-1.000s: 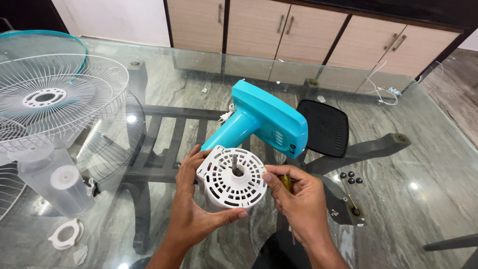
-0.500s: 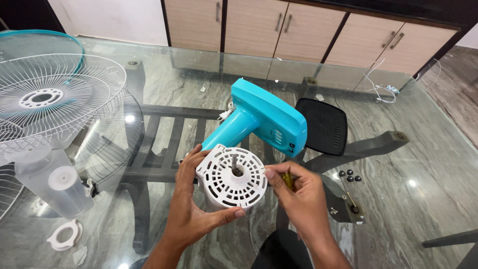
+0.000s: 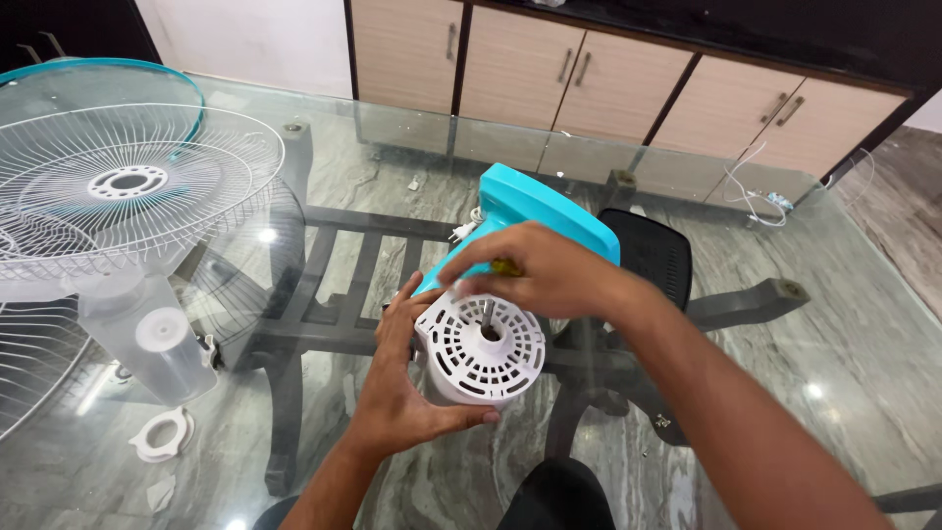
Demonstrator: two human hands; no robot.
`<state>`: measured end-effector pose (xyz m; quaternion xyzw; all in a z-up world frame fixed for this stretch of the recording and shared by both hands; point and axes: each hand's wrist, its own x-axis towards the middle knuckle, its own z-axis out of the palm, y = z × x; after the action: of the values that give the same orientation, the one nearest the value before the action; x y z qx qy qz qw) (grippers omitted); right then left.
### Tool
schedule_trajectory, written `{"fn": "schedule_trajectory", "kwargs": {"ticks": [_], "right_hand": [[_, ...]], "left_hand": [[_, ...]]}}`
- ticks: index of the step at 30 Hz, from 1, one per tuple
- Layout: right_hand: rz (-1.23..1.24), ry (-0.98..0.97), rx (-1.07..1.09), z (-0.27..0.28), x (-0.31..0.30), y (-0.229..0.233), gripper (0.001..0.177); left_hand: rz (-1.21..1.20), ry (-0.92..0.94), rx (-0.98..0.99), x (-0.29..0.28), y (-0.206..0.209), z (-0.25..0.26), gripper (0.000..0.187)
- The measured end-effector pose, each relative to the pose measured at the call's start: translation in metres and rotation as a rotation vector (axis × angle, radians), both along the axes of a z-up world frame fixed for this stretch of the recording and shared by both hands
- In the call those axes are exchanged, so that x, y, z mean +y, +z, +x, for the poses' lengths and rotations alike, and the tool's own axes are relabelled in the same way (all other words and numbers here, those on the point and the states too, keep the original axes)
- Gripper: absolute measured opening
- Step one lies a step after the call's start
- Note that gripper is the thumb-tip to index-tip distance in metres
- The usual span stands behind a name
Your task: The person uses a yellow screwdriver to loosen and remove screws from the white plastic housing of a teal fan motor. They rotate the motor housing to access different screw locations and eventually separate the top cover from the base, exposing the internal copper windings.
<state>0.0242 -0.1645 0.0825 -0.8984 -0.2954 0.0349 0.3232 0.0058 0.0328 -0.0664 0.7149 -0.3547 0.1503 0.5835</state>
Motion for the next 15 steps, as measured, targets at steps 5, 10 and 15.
{"fn": "schedule_trajectory", "kwargs": {"ticks": [5,10,15], "right_hand": [[-0.23,0.139,0.057,0.022,0.014,0.012,0.032],[-0.382,0.086,0.093,0.025,0.027,0.016,0.042],[-0.516,0.123,0.141,0.027,0.037,0.02,0.054]], "left_hand": [[-0.054,-0.091,0.022,0.002,-0.007,0.008,0.108],[-0.036,-0.104,0.021,0.006,-0.008,0.011,0.108],[0.026,-0.05,-0.078,0.006,-0.005,0.008,0.122]]}}
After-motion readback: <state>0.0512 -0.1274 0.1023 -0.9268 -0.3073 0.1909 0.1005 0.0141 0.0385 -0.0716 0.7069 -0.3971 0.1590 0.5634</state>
